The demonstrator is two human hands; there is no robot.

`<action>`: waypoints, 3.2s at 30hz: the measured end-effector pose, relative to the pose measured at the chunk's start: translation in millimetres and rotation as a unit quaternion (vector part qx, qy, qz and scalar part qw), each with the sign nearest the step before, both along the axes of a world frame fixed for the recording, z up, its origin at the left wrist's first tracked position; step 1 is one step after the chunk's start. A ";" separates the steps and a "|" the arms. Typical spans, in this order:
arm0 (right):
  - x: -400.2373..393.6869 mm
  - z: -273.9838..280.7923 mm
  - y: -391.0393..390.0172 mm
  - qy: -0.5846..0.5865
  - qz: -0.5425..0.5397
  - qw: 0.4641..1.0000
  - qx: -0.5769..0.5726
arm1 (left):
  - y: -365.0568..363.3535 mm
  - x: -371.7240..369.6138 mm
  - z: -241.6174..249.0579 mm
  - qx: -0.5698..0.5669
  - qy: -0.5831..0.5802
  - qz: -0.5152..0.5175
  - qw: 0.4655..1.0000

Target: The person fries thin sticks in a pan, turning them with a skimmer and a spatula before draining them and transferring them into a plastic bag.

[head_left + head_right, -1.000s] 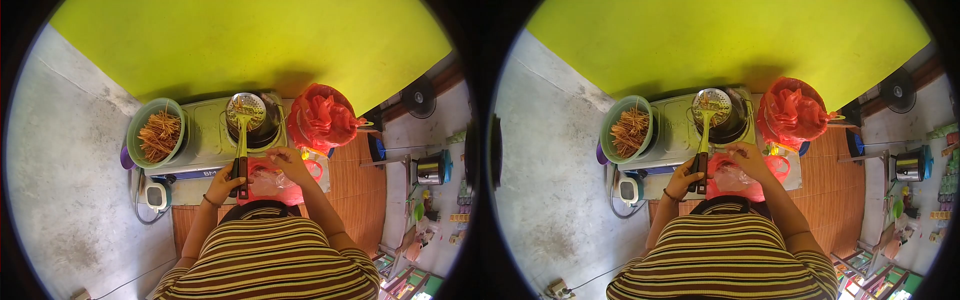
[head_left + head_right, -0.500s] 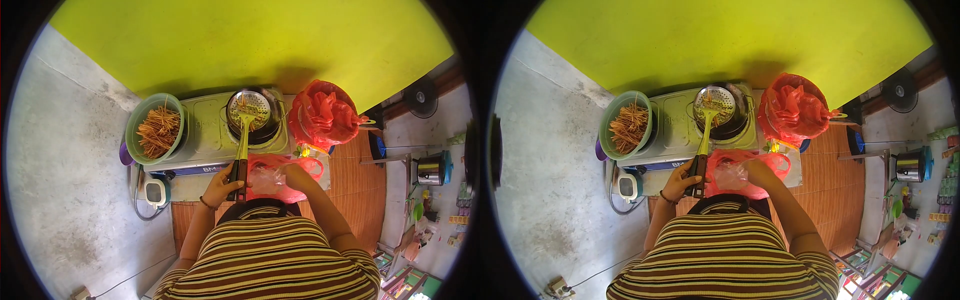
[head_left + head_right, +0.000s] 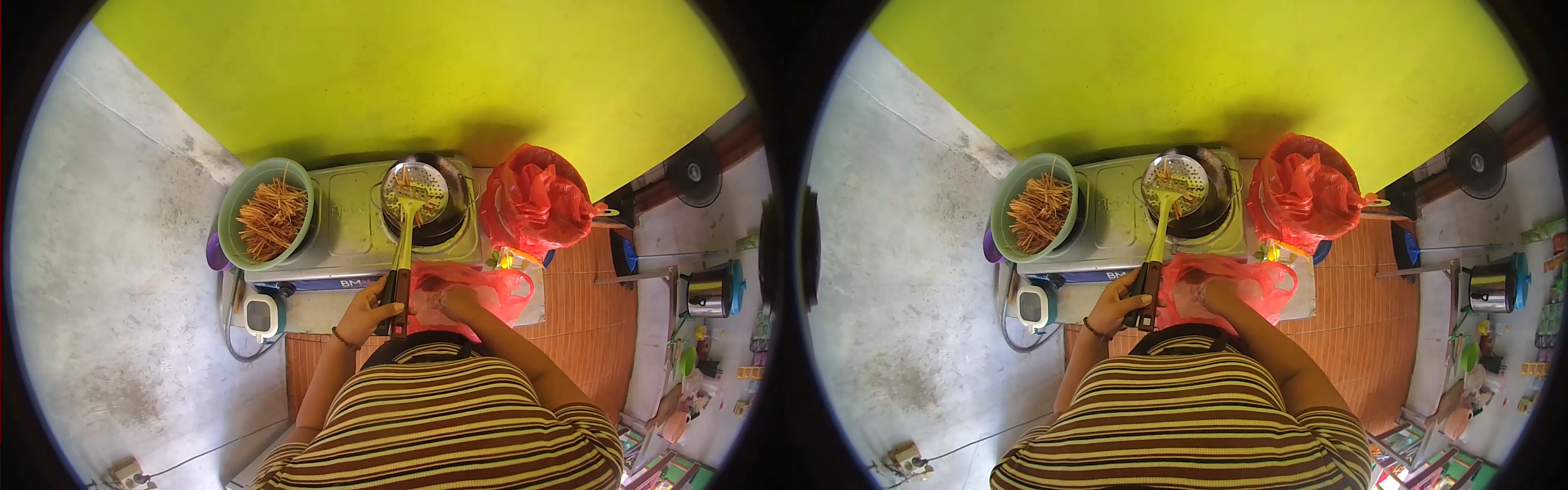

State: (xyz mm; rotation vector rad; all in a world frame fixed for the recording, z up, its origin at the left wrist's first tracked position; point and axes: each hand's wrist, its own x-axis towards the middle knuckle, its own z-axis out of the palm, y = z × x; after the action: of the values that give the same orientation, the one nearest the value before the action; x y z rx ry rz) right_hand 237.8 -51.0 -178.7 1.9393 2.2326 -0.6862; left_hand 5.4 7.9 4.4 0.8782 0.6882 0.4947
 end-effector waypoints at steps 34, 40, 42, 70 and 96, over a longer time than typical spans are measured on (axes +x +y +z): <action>1.9 -27.2 -21.5 0.007 0.082 0.996 0.040 | -0.2 7.3 0.0 -0.009 0.005 0.013 1.000; 6.2 -37.2 -22.5 0.049 0.048 0.993 -0.092 | 0.3 8.8 -1.9 -0.011 0.002 0.021 1.000; 9.5 -46.2 -17.8 0.076 0.030 0.981 -0.175 | 0.6 8.4 -8.7 0.004 0.003 0.025 1.000; 2.6 106.7 -24.9 0.279 0.049 0.944 0.167 | -12.9 32.5 -30.5 0.005 0.021 0.052 0.998; 73.3 124.5 -43.3 0.376 -0.189 0.886 0.193 | -1.9 36.3 -33.7 0.000 -0.006 0.051 0.999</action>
State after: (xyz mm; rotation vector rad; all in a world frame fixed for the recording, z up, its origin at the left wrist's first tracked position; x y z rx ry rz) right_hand 311.1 -94.3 -54.1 2.7093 2.5568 -1.3260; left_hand 41.8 6.0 -29.3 0.8415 0.7256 0.5909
